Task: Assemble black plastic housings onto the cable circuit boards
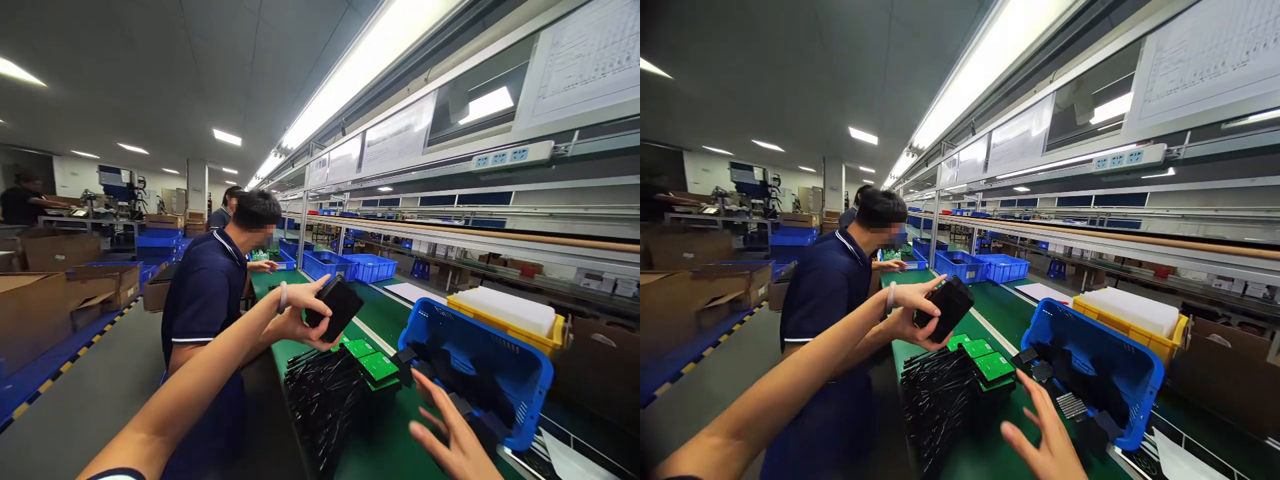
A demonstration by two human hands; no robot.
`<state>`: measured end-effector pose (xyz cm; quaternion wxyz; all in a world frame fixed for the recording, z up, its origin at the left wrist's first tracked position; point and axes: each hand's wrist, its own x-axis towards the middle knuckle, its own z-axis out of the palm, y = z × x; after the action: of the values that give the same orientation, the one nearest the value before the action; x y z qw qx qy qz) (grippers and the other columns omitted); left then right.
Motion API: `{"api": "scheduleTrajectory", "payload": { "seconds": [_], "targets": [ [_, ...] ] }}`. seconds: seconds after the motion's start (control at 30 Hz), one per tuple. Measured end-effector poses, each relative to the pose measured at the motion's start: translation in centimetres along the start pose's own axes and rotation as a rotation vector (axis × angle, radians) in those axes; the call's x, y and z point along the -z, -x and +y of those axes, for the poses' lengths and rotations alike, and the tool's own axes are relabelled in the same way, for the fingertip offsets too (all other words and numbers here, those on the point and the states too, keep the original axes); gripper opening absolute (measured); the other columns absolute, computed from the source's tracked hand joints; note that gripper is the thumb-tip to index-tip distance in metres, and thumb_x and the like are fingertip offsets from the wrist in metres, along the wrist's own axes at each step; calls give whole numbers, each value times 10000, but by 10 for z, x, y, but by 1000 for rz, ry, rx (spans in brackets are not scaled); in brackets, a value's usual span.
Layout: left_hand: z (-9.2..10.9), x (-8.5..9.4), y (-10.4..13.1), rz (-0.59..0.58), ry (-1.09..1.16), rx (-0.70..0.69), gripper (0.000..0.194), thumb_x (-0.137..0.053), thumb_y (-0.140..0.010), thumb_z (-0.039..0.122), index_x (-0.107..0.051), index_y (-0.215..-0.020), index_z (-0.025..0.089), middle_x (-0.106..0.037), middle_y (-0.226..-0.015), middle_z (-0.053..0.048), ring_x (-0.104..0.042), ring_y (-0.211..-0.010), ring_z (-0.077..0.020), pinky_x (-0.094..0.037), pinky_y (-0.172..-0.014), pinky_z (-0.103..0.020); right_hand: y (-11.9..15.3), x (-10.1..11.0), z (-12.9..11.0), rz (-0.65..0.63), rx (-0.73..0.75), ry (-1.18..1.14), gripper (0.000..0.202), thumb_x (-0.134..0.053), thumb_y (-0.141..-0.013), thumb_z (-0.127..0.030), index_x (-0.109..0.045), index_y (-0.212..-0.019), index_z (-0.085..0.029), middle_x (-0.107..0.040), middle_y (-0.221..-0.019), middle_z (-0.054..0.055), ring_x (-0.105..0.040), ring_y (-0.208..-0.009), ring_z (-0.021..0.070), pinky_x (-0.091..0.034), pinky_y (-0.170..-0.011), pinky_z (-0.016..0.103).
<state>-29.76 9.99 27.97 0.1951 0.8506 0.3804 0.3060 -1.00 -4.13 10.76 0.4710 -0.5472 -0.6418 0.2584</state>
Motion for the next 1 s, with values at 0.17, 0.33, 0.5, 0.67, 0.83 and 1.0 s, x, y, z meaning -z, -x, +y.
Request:
{"api": "scheduleTrajectory", "payload": {
  "seconds": [0.17, 0.33, 0.5, 0.67, 0.83, 1.0],
  "targets": [
    [13, -3, 3, -53, -106, -199, 873, -770, -624, 325, -408, -1413, 229, -664, -1182, -42, -615, -1081, -308, -371, -1078, -531, -106, -25, -86, -146, 112, -252, 1355, -708, -618, -713, 165, -1509, -186, 57, -1635, 178, -81, -1514, 297, -248, -1192, 507],
    [35, -17, 38, 46, -343, -444, 991, -662, -631, 423, -256, -1487, 130, -578, -1336, -160, -560, -1184, -337, -87, -1183, -580, -83, -17, -113, -104, 369, -247, 1171, -799, -636, -477, -67, -1523, -253, -244, -1596, 98, -322, -1439, 263, -255, -1198, 434],
    [61, -65, 100, 148, -325, -726, 875, -631, -685, 438, -342, -1465, 165, -635, -1215, -122, -614, -1080, -301, 18, -1194, -523, 36, 4, -77, 47, 442, 132, 1047, -774, -670, -393, -123, -1486, -305, -327, -1495, 122, -388, -1372, 356, -366, -1139, 487],
    [81, -132, 130, 275, -338, -914, 470, -440, -907, 256, -509, -1367, 190, -674, -1083, -97, -619, -1011, -241, -18, -1173, -522, 127, 20, -28, 143, 372, 338, 952, -719, -766, -466, -108, -1479, -309, -275, -1479, 124, -330, -1385, 352, -345, -1156, 450],
    [81, -203, 130, -167, -278, -882, 861, -651, -746, 549, -391, -1434, 103, -641, -1112, -156, -606, -963, -303, -169, -1125, -617, 184, 24, 19, 90, 55, 478, 972, -665, -796, -409, 24, -1476, -319, -172, -1526, 139, -232, -1447, 344, -281, -1186, 543],
    [72, -254, 120, -599, -239, -704, 1105, -781, -511, 517, -372, -1446, 93, -618, -1166, -211, -602, -1020, -366, -316, -1060, -661, 211, 24, 27, -134, -382, 398, 1236, -704, -700, -650, 55, -1527, -133, 58, -1630, 186, 81, -1513, 301, -51, -1239, 530]
  ]
}}
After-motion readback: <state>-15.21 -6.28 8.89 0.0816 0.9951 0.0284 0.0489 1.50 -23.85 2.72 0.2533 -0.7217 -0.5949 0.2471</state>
